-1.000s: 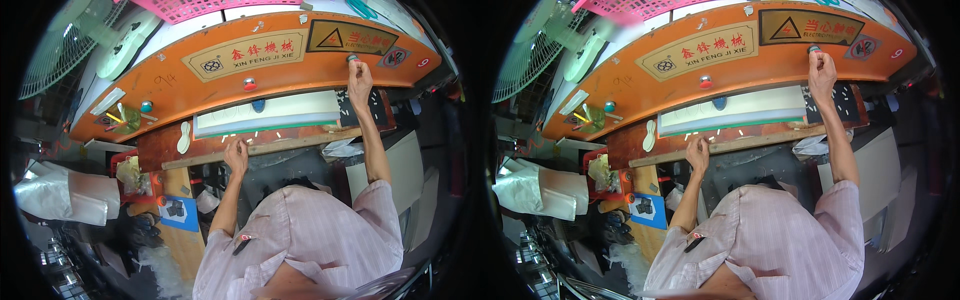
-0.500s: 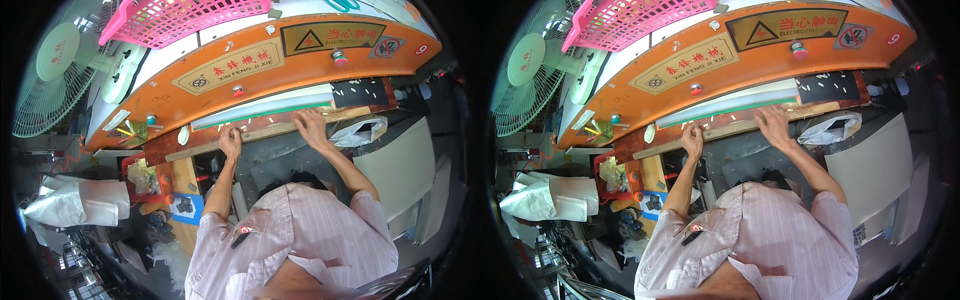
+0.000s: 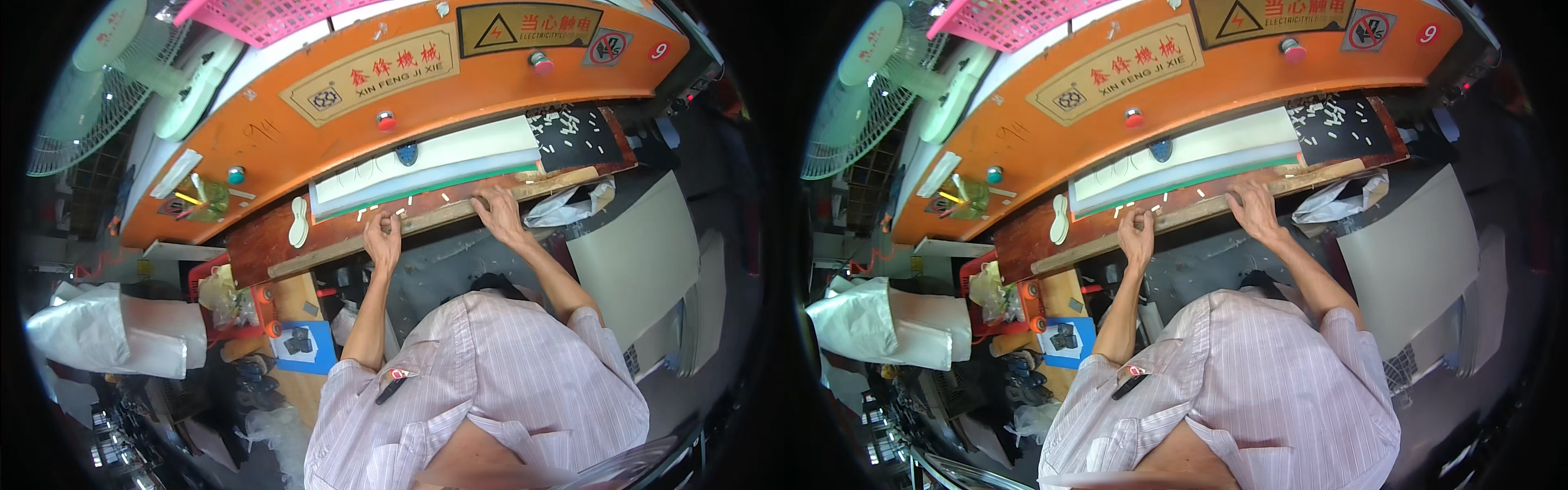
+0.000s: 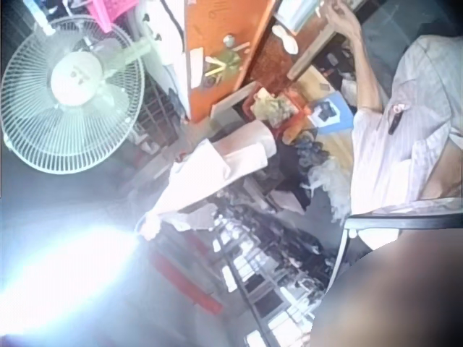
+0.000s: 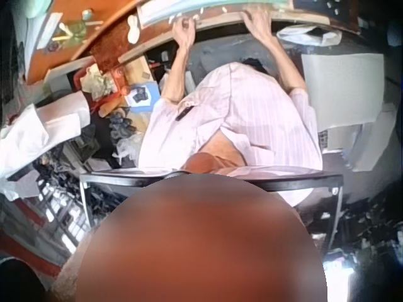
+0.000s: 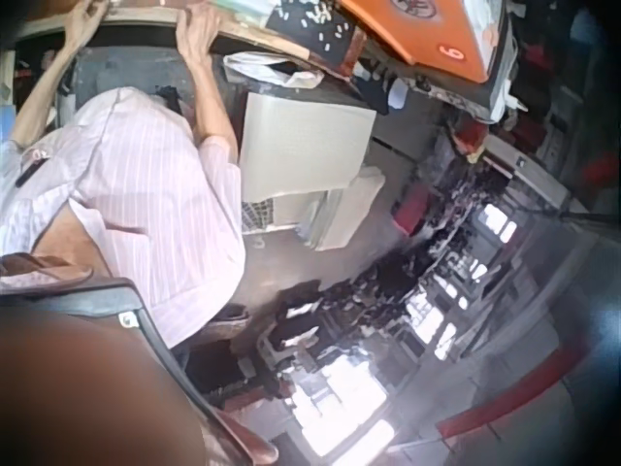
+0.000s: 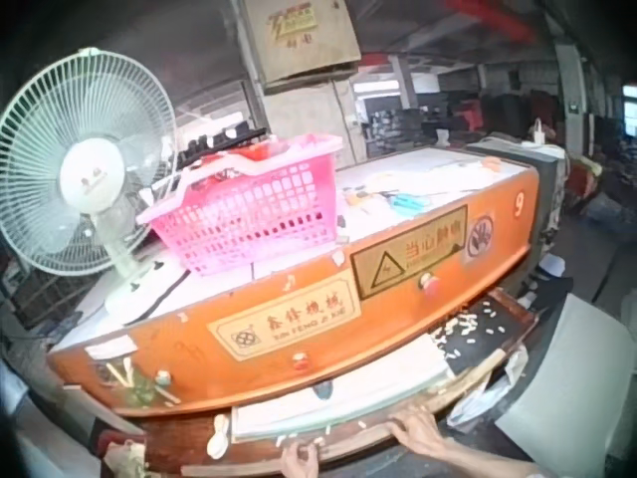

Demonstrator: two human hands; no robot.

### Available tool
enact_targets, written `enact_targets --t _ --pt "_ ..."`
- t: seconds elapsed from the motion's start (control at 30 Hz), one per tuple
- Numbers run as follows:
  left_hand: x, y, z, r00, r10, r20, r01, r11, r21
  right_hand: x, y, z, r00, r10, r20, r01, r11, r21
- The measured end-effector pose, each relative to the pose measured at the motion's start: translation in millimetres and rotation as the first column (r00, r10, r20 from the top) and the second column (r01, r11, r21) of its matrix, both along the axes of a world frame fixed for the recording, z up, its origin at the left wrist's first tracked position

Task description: The person places a sheet of white material on a cutting machine and uses a blue handheld tool to cut multiple spoon-shaped pieces. They repeatedly press the tool along the outlines of the shapes, then remove the cut pieces and place them aside.

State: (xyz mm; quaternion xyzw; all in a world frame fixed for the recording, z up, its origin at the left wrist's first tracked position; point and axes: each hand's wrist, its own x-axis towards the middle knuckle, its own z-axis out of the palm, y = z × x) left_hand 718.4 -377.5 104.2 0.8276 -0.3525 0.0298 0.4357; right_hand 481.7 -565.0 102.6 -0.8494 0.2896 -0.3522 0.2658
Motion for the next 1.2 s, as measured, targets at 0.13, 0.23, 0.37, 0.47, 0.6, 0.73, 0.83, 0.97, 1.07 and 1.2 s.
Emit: enact_targets --t 0.13,0.23,0.37,0.47,0.6,0.73,0.83,0.97,1.07,1.2 --pt "-17 21 2 0.996 -0.086 -0.007 0.086 0.996 -0.015 -1 14 10 0.996 0.044 -0.075 -0.03 0.982 0.186" --pt "-16 9 21 0.983 -0.147 0.114 0.15 0.989 -0.01 28 3 38 0.997 0.081 -0.008 -0.081 0.997 0.013" --pt "-6 -44 41 0.981 -0.185 0.061 0.188 0.981 -0.049 101 -32 74 0.946 0.323 -0.008 -0.32 0.933 -0.166" --pt "-9 -55 40 0.984 -0.175 -0.029 0.176 0.984 0.004 140 -55 80 0.777 0.554 -0.299 -0.591 0.806 -0.041" --pt "-23 -48 31 0.982 -0.16 -0.104 0.164 0.986 0.036 155 -71 80 0.621 0.68 -0.391 -0.741 0.671 -0.01" --pt "-35 -46 32 0.979 -0.123 -0.163 0.133 0.99 0.049 151 -74 83 0.542 0.719 -0.435 -0.808 0.589 -0.034" --pt "-40 -48 35 0.972 -0.101 -0.212 0.117 0.991 0.067 159 -78 84 0.433 0.754 -0.494 -0.844 0.532 0.072" --pt "-40 -46 35 0.966 -0.092 -0.241 0.115 0.99 0.08 177 -83 83 0.357 0.794 -0.492 -0.845 0.499 0.193" --pt "-40 -42 35 0.966 -0.093 -0.242 0.117 0.989 0.087 178 -82 85 0.346 0.796 -0.497 -0.839 0.499 0.215" --pt "-41 -41 36 0.971 -0.085 -0.224 0.104 0.992 0.076 172 -82 90 0.406 0.812 -0.419 -0.785 0.545 0.295"
